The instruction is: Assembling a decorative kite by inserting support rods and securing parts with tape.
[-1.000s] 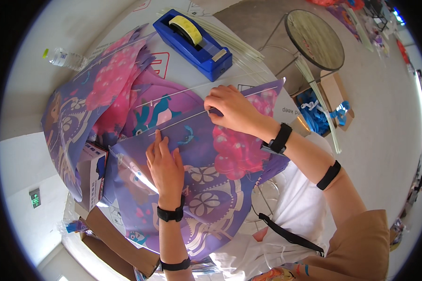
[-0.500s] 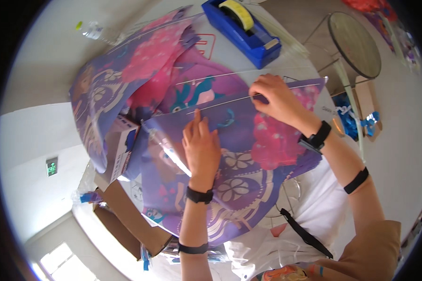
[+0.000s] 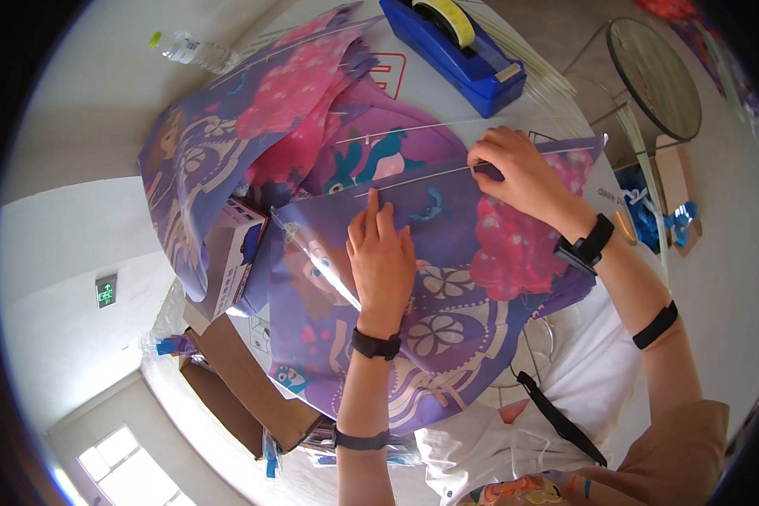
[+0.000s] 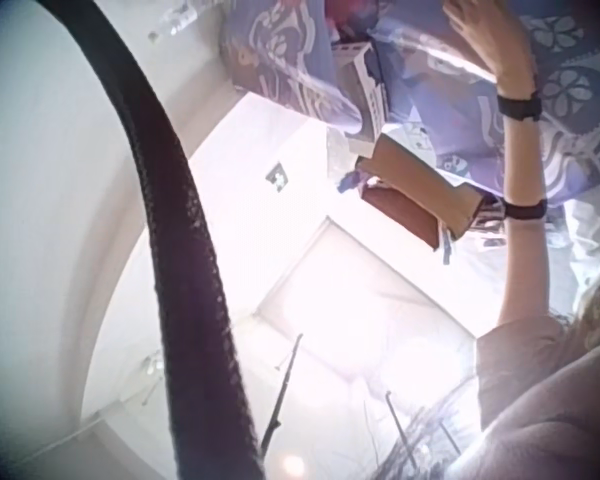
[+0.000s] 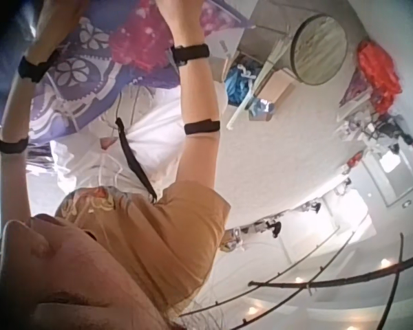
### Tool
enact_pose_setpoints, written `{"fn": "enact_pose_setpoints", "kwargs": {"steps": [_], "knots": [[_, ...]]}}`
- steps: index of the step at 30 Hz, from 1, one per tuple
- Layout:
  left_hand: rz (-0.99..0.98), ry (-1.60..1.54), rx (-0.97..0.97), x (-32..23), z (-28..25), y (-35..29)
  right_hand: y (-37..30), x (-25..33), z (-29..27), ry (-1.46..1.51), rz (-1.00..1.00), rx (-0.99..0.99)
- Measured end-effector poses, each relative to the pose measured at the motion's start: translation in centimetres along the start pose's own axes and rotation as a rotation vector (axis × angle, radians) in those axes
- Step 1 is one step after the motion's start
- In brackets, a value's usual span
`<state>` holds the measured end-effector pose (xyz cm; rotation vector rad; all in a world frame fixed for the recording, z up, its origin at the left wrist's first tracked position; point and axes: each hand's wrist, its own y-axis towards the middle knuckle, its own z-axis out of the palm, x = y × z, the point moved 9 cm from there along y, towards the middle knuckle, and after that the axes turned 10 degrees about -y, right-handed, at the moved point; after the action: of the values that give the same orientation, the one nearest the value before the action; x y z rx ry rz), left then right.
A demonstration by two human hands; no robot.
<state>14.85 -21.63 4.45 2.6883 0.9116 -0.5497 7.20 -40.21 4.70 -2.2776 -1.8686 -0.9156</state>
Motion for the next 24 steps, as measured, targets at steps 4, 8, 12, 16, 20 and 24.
{"fn": "enact_pose_setpoints", "kwargs": {"steps": [4,8,12,16,20,24], "knots": [[-0.003,-0.013,-0.002,0.03,0.03,0.0,-0.1,-0.02,0.13,0.0,-0.005,-0.012],[0.009,-0.016,-0.004,-0.09,-0.05,0.05,-0.09,-0.14,0.13,-0.007,0.006,0.02],[0.009,0.008,0.007,-0.14,-0.29,0.09,0.01,-0.11,0.21,0.02,0.011,-0.003],[0.022,0.0,0.012,-0.17,0.08,0.16,-0.17,-0.52,0.47,0.006,0.015,0.001],[0.02,0.008,0.013,-0.28,-0.34,0.19,0.0,-0.35,0.32,0.004,0.019,0.008],[0.018,0.005,0.012,-0.12,-0.05,0.18,-0.09,-0.45,0.53,-0.002,0.018,0.022]]}}
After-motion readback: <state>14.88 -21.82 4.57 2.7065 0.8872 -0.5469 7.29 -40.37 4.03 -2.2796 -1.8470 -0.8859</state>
